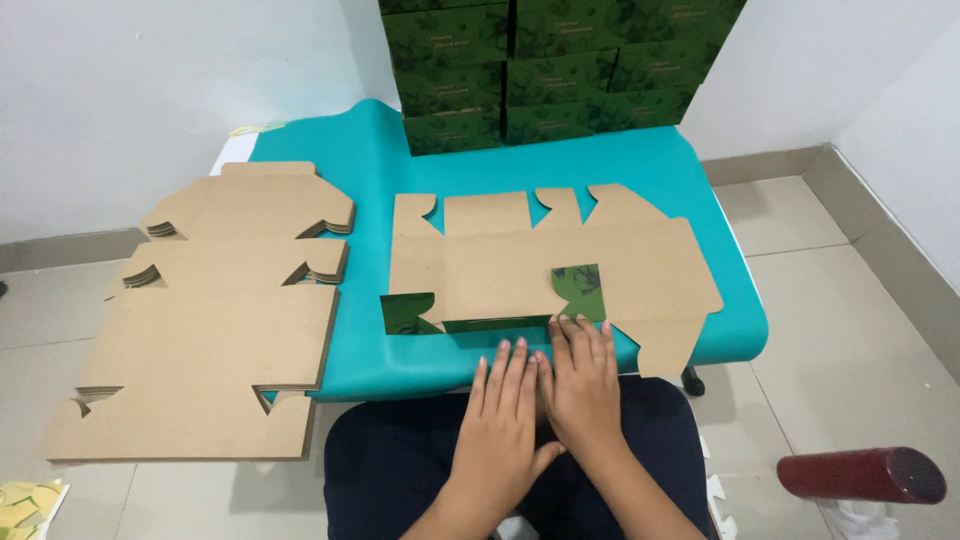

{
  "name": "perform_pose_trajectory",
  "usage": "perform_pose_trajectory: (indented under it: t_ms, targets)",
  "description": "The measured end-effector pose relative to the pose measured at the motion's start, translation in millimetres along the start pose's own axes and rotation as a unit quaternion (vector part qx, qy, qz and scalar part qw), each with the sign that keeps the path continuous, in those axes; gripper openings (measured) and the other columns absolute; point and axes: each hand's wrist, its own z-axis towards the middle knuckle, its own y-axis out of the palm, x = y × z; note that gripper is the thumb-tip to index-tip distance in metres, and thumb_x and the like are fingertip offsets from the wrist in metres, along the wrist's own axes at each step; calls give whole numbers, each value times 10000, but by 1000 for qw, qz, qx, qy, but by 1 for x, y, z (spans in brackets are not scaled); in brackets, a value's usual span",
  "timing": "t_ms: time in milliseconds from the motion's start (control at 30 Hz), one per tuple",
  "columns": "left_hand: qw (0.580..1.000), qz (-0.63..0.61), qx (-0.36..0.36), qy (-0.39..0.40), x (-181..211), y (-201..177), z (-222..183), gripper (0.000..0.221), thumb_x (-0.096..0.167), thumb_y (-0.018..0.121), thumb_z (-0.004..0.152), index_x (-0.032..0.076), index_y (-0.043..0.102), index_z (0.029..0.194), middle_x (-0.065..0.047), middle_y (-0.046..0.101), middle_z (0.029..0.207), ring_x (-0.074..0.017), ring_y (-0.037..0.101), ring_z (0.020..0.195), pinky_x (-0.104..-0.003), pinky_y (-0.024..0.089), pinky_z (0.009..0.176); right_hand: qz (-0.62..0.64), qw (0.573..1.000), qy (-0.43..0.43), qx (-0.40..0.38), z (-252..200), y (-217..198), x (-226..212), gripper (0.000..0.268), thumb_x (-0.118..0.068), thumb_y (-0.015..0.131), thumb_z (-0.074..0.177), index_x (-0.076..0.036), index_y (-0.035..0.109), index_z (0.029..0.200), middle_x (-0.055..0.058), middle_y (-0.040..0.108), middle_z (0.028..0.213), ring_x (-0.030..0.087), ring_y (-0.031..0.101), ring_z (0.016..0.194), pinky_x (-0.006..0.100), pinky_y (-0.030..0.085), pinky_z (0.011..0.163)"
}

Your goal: Folding and assembling cardboard boxes from flat templates on a production floor.

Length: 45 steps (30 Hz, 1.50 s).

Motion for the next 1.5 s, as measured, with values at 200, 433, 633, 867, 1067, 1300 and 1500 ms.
perform_pose_trajectory:
  t_ms: [200, 433, 633, 867, 1067, 1300, 1500]
  targets:
    - [994, 93, 56, 5, -23, 29, 33, 798, 376, 606, 752, 46, 340, 1428, -227, 325, 1464, -412, 250, 1370, -587, 160, 1096, 63, 997, -6, -53, -12, -8, 14, 486, -206, 569, 830, 13, 516, 1260, 158, 509, 1326, 312, 411, 1317, 480, 223, 1139]
    - [986, 158, 9, -57, -9, 47, 45, 1094, 611, 713, 574, 264, 227, 1490, -229, 356, 1424, -461, 253, 1343, -672, 182, 1034, 53, 998, 15, -7, -59, -9, 39, 488, -162, 638, 792, -29, 545, 1253, 150, 507, 1346, 313, 427, 1332, 454, 351, 1045]
    - [980, 171, -38, -97, 1, 47, 56, 889, 562, 668, 667, 230, 350, 1428, -254, 408, 1384, -496, 308, 1310, -733, 191, 1005, -12, 1000, 17, 21, -55, -1, 60, 603, -236, 621, 811, 2, 458, 1341, 183, 423, 1437, 303, 430, 1311, 541, 182, 1172]
    - [978, 173, -34, -114, 0, 59, 55, 890, 552, 652, 663, 257, 321, 1435, -253, 373, 1412, -494, 263, 1333, -750, 155, 1012, -38, 998, 45, -14, -17, -9, 65, 551, -338, 555, 860, -60, 487, 1331, 108, 482, 1390, 280, 379, 1357, 566, 103, 1169]
    - [973, 196, -20, -119, 4, 63, 52, 937, 546, 667, 630, 253, 297, 1440, -249, 377, 1414, -493, 276, 1332, -751, 149, 1023, -39, 998, 49, -13, 0, -25, 72, 391, -314, 561, 875, -102, 604, 1200, 57, 593, 1218, 238, 496, 1247, 533, 189, 1164]
    - [973, 199, -18, -115, 2, 65, 51, 948, 556, 650, 642, 251, 268, 1455, -245, 347, 1438, -499, 239, 1351, -750, 130, 1027, -71, 988, 130, 31, -8, -26, 106, 324, -238, 482, 992, -37, 626, 1201, 98, 610, 1273, 244, 511, 1270, 577, 165, 1177]
    - [994, 83, 1, -78, -12, 37, 53, 864, 637, 665, 655, 206, 433, 1367, -258, 371, 1396, -511, 211, 1341, -697, 107, 1044, -142, 985, 89, 34, -24, -37, 91, 394, -223, 610, 874, -6, 616, 1203, 120, 607, 1195, 248, 537, 1164, 461, 267, 1170]
